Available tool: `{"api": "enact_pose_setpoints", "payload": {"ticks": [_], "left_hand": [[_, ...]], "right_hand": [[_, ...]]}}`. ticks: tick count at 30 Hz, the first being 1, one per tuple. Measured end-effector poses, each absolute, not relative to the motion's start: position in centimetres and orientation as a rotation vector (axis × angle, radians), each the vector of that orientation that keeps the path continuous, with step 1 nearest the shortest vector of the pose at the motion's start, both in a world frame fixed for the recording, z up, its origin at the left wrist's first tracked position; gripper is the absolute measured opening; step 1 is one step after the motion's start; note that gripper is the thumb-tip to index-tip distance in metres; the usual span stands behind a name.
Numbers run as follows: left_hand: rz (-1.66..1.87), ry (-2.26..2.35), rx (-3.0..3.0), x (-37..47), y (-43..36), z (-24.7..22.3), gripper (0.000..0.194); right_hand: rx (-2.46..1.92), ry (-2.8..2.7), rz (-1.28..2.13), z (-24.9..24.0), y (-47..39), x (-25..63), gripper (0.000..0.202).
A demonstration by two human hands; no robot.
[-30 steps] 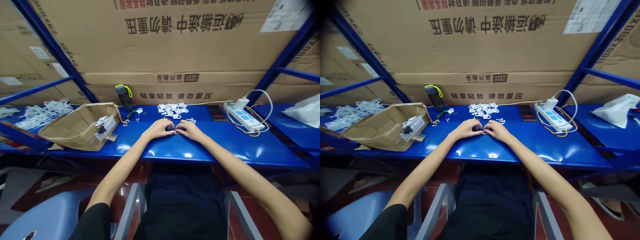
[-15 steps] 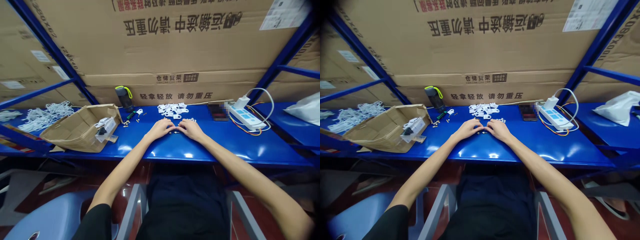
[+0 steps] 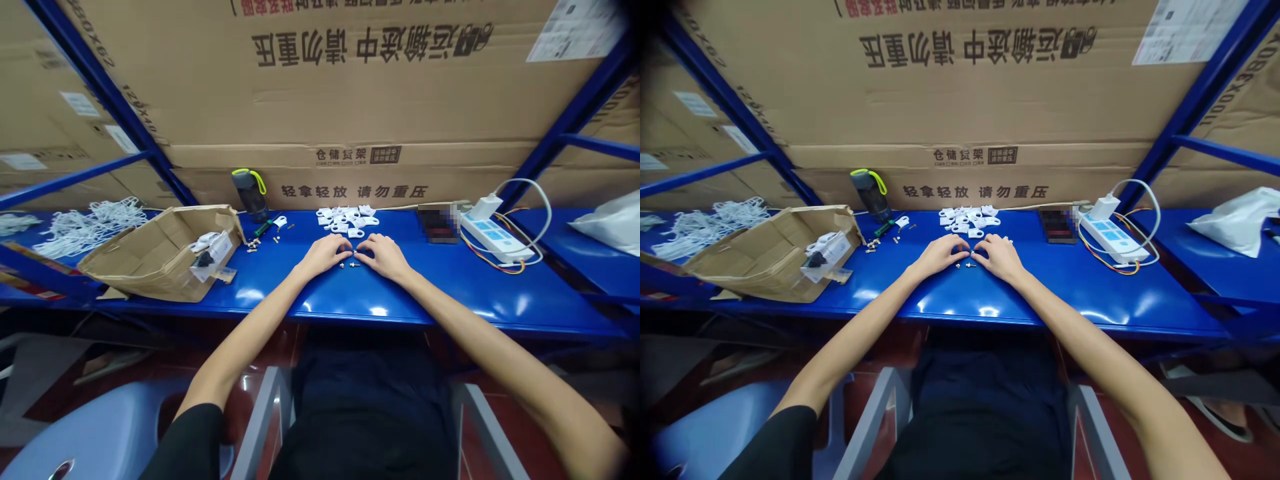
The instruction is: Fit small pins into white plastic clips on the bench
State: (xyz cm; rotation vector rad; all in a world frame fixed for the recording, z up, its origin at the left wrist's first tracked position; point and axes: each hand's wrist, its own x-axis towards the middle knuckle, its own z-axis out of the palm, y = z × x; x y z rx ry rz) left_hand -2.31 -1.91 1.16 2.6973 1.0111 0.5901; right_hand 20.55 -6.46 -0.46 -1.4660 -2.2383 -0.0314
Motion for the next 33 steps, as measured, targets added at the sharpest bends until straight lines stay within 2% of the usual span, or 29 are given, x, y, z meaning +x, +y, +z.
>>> {"api": "enact_pose_setpoints", "payload": {"ticks": [14,22,29,33], "left_hand": [[0.588,0.886,2.679,-1.9,-1.4,1.1,0.028],[0.582,0.855,2.724,-3.4,-0.9,1.6,0.017],[0.585,1.125,2.787,-6.0,0.1,2.0,0.021],[0.648,0.998,2.772,-5.3,-1.0,2.5,0.027]], "right_hand": [[-1.293,-2.228,0.126,-0.7,-6.1,20.6,0.026],[-1.214,-2.306,0.132,-0.3,-5.2,22.4,0.019],[-1.359,-2.259,-0.064,0.4,-5.9,24.0,0.025],[-1.169,-2.335,0.068,0.7,-7.0,22.3,0.029]]}}
